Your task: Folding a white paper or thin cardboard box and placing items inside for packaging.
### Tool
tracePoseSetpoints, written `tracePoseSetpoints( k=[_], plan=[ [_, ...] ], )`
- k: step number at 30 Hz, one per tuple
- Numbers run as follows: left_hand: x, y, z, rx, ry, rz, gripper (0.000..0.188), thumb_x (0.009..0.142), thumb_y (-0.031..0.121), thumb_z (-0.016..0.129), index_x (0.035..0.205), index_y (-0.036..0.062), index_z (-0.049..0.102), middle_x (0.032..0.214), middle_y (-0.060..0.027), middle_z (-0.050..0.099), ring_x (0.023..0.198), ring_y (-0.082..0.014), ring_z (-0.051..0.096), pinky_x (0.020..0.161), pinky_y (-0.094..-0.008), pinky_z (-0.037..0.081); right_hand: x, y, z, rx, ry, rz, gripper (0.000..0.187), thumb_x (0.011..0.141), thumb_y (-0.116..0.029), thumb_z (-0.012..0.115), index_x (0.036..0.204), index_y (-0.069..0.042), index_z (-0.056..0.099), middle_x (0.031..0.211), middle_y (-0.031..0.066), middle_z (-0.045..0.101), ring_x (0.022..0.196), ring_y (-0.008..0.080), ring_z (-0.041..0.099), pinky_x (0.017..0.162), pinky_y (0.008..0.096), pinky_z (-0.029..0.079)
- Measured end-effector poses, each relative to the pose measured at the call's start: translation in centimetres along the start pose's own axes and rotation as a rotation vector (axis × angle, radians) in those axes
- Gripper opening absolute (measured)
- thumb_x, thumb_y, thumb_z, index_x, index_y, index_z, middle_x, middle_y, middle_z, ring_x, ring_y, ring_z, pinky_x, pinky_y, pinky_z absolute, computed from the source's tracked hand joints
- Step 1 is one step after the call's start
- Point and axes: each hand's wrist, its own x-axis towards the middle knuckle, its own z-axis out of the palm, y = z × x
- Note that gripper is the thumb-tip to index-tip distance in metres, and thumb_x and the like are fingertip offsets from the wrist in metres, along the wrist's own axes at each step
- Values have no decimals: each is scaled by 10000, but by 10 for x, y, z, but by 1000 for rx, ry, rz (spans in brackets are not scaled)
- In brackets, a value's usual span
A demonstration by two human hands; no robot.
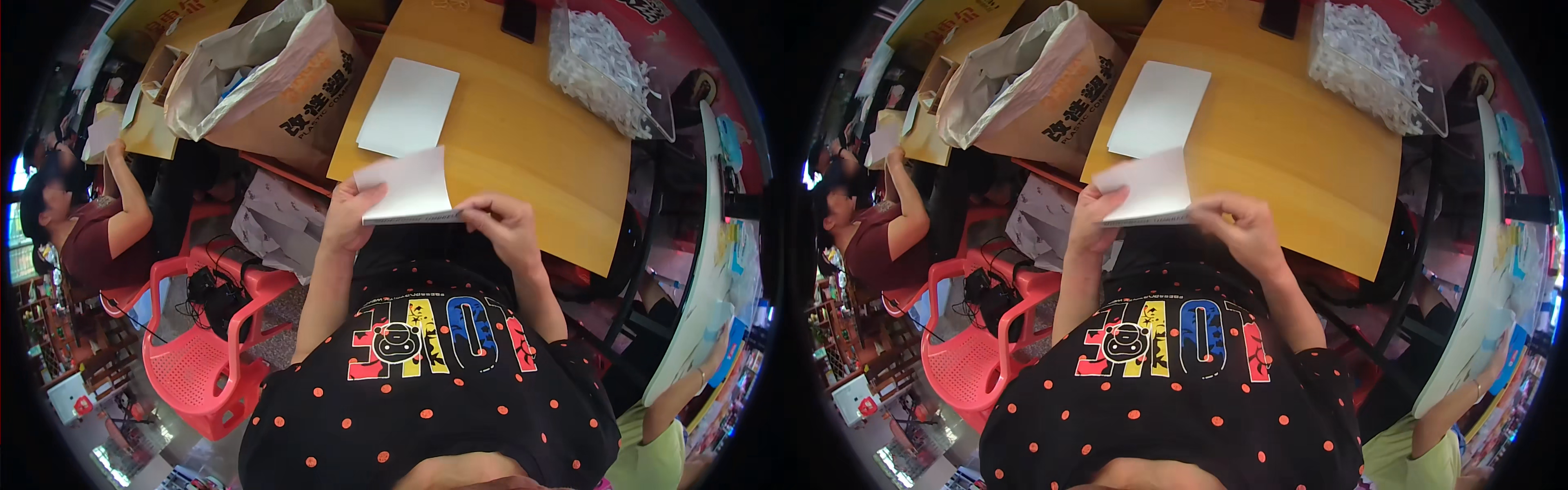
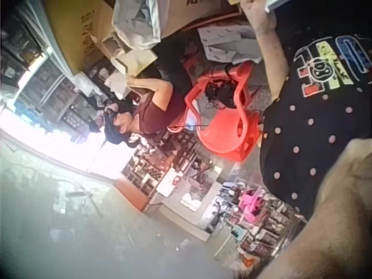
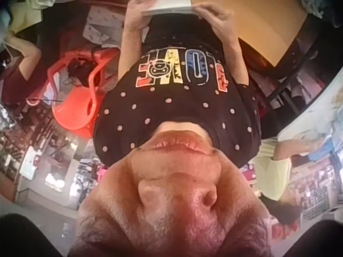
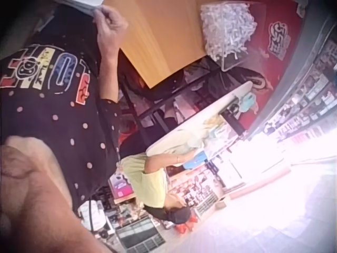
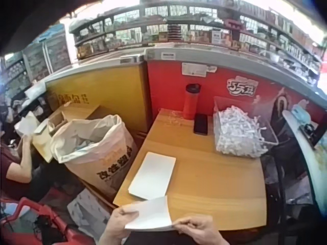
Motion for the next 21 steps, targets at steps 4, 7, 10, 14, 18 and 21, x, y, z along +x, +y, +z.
tracePoseSetpoints(
  k=[4, 7, 10, 14, 18, 21],
  plan=[
    [-13, 6, 13, 433, -171, 272, 312, 769, -144, 517, 965, 4, 709, 1191, -178, 619, 1133, -273, 583, 982, -353, 448, 15, 15, -8, 211, 134, 29, 114, 858, -88, 654, 880, 19, 686, 852, 43, 656, 810, 101, 584, 775, 230, 443],
    [-19, 11, 23, 839, -245, 538, 371, 708, -177, 500, 932, 17, 723, 1201, -169, 618, 1179, -298, 556, 998, -360, 438, 24, 28, -7, 228, 115, 66, 139, 859, -115, 661, 872, 21, 687, 880, 43, 663, 861, 104, 580, 834, 259, 434],
    [-26, 20, 32, 1151, -327, 664, 380, 653, -175, 530, 924, 14, 717, 1202, -162, 615, 1205, -323, 534, 1005, -360, 432, 30, 36, -5, 355, 27, 162, 135, 853, -106, 666, 884, 24, 688, 889, 49, 671, 841, 100, 592, 818, 251, 447],
    [-30, 19, 36, 1315, -339, 733, 380, 690, -173, 534, 985, 10, 690, 1279, -176, 553, 1191, -315, 545, 981, -342, 444, 33, 51, -2, 360, 79, 113, 128, 848, -87, 671, 901, 28, 689, 888, 42, 674, 796, 89, 597, 781, 236, 464],
    [-39, 10, 33, 1173, 41, 655, 333, 799, -131, 550, 1093, -5, 642, 1302, -173, 520, 1120, -265, 592, 857, -290, 496, 33, 41, -3, 152, 248, -55, 95, 840, -47, 677, 894, 30, 690, 873, 29, 674, 767, 81, 589, 726, 227, 464],
    [-49, 4, 19, 610, 271, 229, 241, 907, -10, 526, 1137, -58, 579, 1069, -137, 633, 853, -200, 678, 568, -197, 512, 30, 29, -10, 18, 259, -170, 78, 829, -20, 681, 884, 35, 688, 871, 33, 677, 764, 85, 589, 691, 225, 460]
  ],
)
